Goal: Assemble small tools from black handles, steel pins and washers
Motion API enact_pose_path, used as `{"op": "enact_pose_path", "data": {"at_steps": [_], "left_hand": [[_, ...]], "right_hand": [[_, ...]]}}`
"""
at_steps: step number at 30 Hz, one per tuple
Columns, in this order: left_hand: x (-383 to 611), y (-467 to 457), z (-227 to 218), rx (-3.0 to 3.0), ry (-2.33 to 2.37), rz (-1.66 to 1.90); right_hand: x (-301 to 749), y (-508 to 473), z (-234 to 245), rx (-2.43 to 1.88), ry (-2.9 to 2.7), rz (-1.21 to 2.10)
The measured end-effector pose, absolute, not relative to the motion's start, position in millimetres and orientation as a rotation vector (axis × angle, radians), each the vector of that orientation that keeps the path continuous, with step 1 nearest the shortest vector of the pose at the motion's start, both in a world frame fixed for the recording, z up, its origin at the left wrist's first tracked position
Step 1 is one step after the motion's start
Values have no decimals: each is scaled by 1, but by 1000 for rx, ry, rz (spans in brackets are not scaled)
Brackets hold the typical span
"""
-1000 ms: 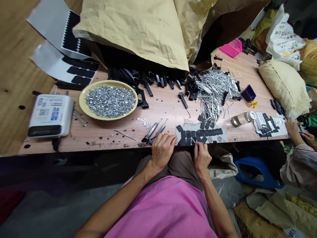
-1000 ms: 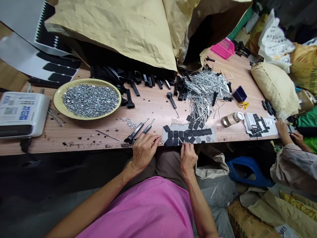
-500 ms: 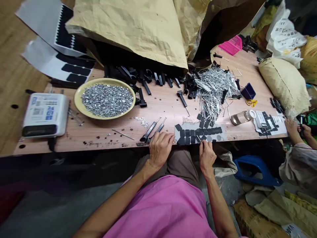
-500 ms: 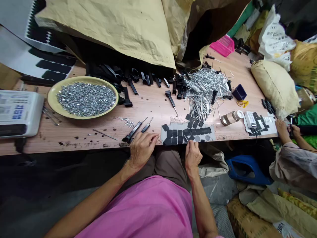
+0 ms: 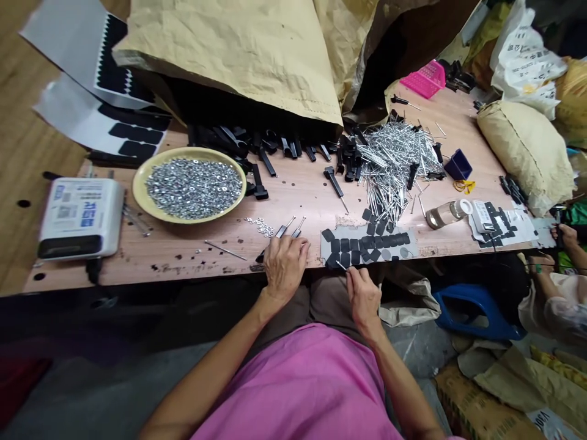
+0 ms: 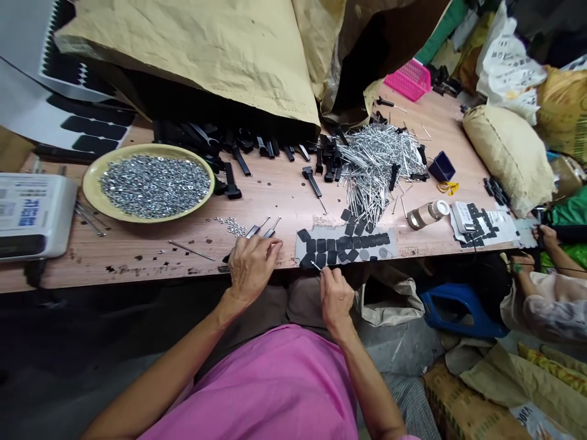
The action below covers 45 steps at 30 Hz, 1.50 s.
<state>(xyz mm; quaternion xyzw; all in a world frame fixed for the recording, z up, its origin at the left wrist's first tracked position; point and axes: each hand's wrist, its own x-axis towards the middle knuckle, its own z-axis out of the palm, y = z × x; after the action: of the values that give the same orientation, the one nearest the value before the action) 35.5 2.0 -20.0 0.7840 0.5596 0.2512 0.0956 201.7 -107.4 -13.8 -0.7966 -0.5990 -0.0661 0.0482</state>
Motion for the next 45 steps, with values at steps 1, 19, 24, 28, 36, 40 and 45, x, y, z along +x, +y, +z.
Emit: {"op": "enact_pose_path", "data": {"at_steps": [1, 19, 24, 28, 36, 40, 45], "left_hand": [[34, 3, -20, 2324, 1668, 720], [44, 17, -12, 2257, 1826, 376], [42, 22, -11, 2251, 1821, 350], [41, 23, -9, 2243, 1796, 273], [39, 28, -13, 2133, 1875, 475], [33, 32, -21, 2158, 1788, 501], [31, 30, -17, 2137, 1719, 610]], "right_hand": [[206, -107, -11, -2467, -1776, -212], [210, -106, -14, -2515, -1630, -174], [209, -107, -16, -2475, -1704, -94], [220, -102, -12, -2570, -1637, -67], [204, -108, -11, -2495, -1784, -35], [209, -131, -10, -2493, -1668, 14], [274, -174, -11, -2793, -1303, -94]]}}
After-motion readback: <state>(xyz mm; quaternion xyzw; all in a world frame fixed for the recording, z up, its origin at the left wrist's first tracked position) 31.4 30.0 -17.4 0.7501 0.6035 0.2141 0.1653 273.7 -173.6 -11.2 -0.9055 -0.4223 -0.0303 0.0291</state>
